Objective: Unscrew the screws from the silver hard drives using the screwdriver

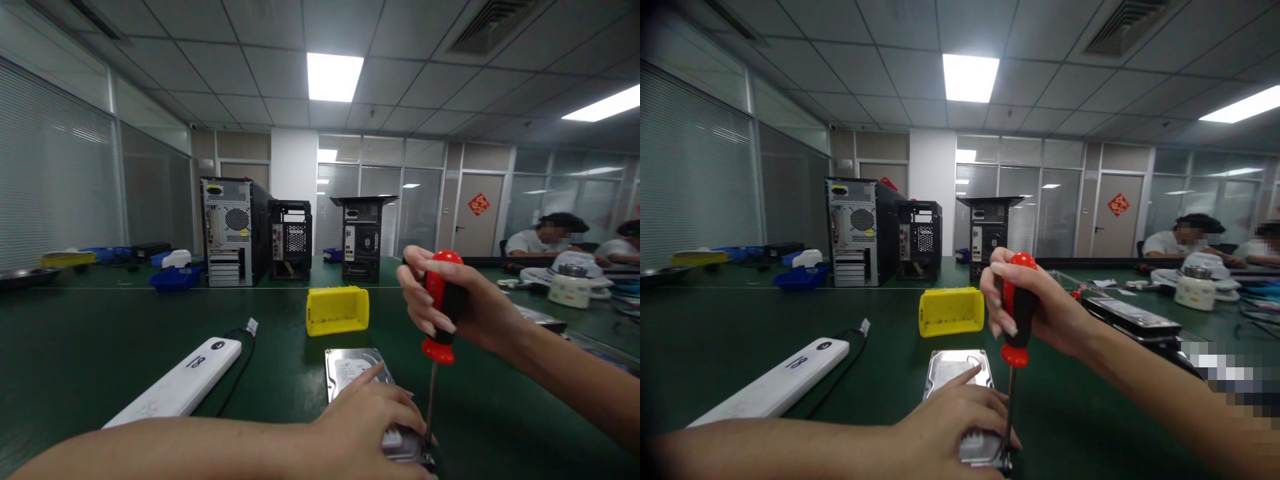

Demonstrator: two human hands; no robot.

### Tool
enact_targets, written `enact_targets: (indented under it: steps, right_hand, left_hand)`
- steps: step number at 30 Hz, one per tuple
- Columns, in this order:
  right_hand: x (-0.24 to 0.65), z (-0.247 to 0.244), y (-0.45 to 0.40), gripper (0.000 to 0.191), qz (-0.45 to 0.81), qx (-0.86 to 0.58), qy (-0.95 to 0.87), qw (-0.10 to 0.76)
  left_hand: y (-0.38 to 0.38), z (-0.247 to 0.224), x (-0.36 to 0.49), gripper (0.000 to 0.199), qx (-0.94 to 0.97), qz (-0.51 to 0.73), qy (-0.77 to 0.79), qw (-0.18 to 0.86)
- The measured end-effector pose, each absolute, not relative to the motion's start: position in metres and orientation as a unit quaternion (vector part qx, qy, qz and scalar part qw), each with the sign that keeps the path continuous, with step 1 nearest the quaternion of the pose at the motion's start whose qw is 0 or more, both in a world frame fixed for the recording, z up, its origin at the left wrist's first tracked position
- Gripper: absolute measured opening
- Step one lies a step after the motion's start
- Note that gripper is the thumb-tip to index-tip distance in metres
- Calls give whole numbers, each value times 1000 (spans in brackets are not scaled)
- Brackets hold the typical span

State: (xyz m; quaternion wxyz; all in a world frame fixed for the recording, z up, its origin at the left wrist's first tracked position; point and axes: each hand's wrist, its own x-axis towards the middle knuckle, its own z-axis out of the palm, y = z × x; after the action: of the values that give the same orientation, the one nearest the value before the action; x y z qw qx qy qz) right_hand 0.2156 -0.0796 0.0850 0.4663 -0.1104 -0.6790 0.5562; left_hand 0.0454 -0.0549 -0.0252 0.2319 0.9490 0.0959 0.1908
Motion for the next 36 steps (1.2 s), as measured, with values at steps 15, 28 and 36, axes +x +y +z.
enact_targets:
  steps: [15, 28, 36]
  right_hand:
    - [223, 91, -79, 21, 525, -148, -705, 452]
    - [221, 99, -89, 20, 552, -177, -691, 432]
    - [221, 97, -84, 18, 514, -179, -706, 452]
  left_hand:
    - [-60, -19, 45, 40, 943, 199, 104, 245]
    - [-40, 89, 5, 33, 901, 324, 201, 206]
    - [-32, 82, 6, 36, 922, 290, 187, 175]
